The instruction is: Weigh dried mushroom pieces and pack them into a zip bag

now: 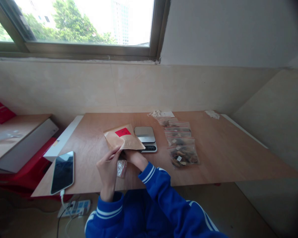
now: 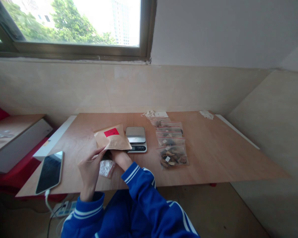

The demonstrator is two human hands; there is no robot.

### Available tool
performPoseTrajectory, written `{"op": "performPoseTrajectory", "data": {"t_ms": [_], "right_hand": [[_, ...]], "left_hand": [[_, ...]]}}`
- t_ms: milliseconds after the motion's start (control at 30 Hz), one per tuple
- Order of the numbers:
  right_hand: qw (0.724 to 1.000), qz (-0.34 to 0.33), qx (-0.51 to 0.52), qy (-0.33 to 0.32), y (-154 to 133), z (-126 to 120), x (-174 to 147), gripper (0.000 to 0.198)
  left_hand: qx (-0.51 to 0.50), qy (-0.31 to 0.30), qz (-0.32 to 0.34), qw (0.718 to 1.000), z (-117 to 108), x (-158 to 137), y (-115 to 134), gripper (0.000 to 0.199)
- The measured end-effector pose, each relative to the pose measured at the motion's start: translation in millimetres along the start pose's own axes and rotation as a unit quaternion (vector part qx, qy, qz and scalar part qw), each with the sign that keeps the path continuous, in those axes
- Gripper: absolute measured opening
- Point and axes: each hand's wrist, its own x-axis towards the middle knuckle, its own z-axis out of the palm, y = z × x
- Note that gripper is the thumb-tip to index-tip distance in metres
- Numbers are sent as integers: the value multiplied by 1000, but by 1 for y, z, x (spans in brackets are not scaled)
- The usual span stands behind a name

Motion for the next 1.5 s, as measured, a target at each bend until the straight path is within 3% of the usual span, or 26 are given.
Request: {"op": "performPoseTrajectory", "data": {"t_ms": [100, 233, 333, 433, 600, 767, 933, 1067, 1133, 1200, 1333, 1400, 1500], "right_hand": [[998, -24, -27, -45, -8, -19, -9, 32], [995, 2, -95, 3, -25, -40, -14, 36], [988, 36, -152, 0, -34, -46, -16, 34], [982, 13, -186, 16, -33, -45, -20, 33], [973, -76, -184, 117, -14, -39, -29, 34], [958, -81, -116, 250, 6, -34, -26, 36], [900, -34, 11, 435, 7, -38, -20, 32], [834, 93, 103, 534, 23, -46, -13, 31], [821, 171, 133, 529, 45, -48, -6, 35], [837, 212, 149, 482, 69, -50, 1, 39], [928, 180, 113, 306, 106, -55, 18, 40], [949, 165, 91, 253, 115, -60, 25, 37], [958, 157, 71, 231, 122, -67, 33, 25]], "left_hand": [[4, -3, 2, 1000, 2, 2, 3, 26], [18, 1, 9, 1000, 4, 10, 11, 25], [26, 4, 25, 999, 6, 18, 18, 25], [27, -4, 35, 999, 6, 22, 24, 24], [42, -1, 39, 998, 7, 26, 27, 26], [48, -5, 43, 998, 12, 28, 26, 27], [59, 5, 38, 998, 15, 35, 29, 28], [84, 12, 43, 995, 12, 49, 25, 30], [93, 29, 44, 994, 9, 56, 21, 34], [99, 45, 42, 993, 5, 61, 16, 37], [101, 55, 39, 993, -3, 64, 14, 38], [98, 57, 36, 993, -7, 64, 16, 37], [94, 54, 22, 994, -10, 63, 18, 37]]}}
